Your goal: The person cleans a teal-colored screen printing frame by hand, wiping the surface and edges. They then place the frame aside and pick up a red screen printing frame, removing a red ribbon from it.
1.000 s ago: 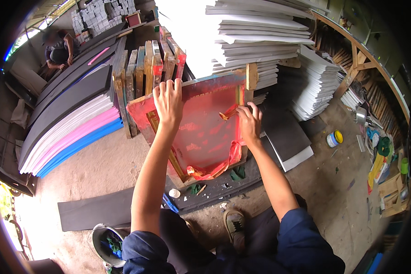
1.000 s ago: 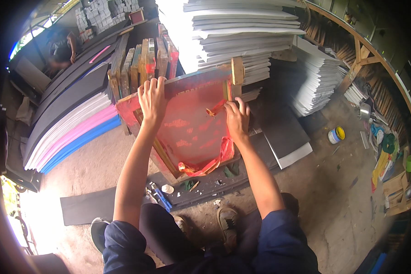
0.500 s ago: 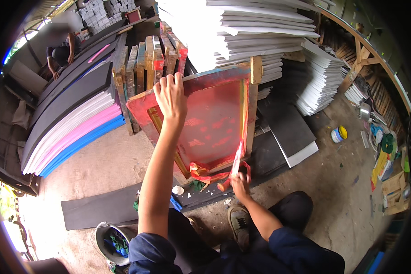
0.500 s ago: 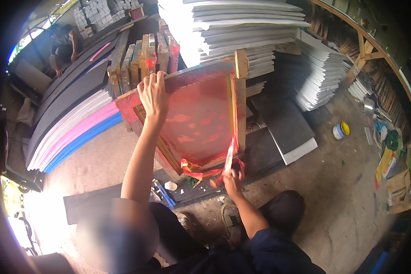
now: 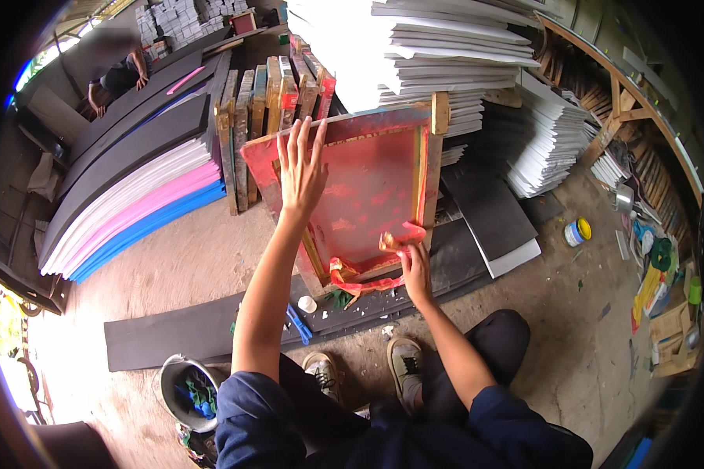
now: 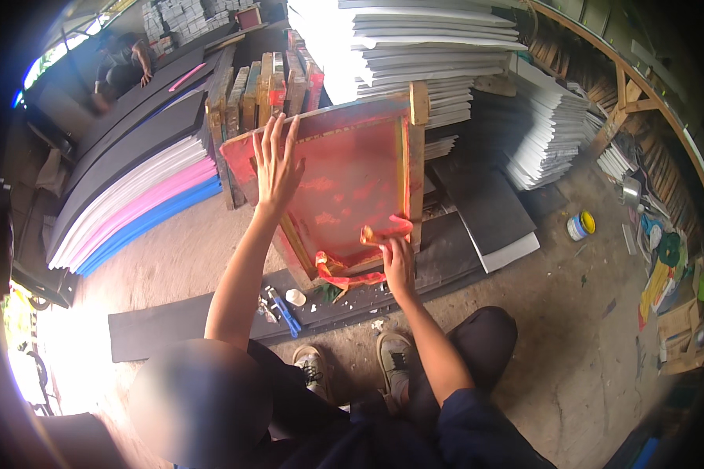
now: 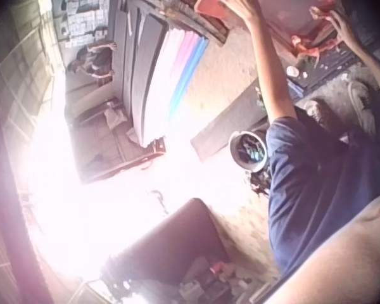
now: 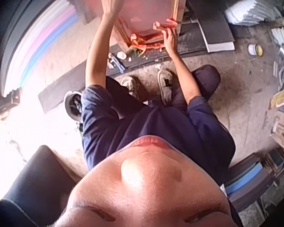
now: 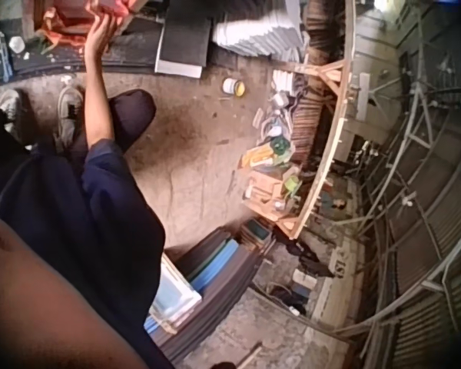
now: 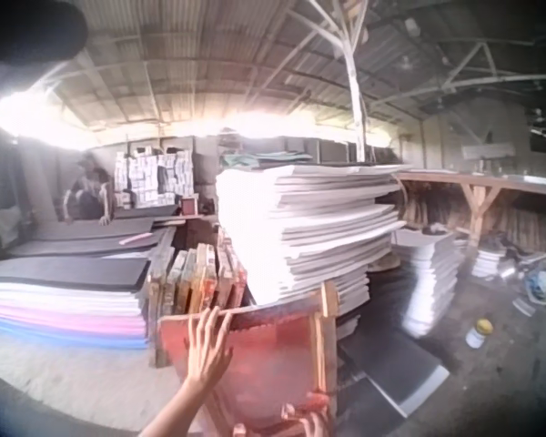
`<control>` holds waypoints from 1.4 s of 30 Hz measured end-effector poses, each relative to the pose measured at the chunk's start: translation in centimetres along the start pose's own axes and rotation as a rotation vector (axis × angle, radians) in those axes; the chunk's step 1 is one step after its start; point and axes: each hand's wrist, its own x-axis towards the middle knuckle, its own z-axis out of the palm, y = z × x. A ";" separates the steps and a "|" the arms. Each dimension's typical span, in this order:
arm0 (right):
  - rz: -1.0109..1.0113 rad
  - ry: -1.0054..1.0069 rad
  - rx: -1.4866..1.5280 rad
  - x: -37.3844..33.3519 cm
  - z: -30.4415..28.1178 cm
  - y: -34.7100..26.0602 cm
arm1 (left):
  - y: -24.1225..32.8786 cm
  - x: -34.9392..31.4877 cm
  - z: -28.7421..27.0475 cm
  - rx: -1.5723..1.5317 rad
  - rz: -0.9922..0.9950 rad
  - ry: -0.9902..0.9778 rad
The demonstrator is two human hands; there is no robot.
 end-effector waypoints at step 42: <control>1.010 -0.031 1.081 14.0 -16.7 5.6 | -9.1 -21.7 -0.4 -0.154 -0.363 -0.755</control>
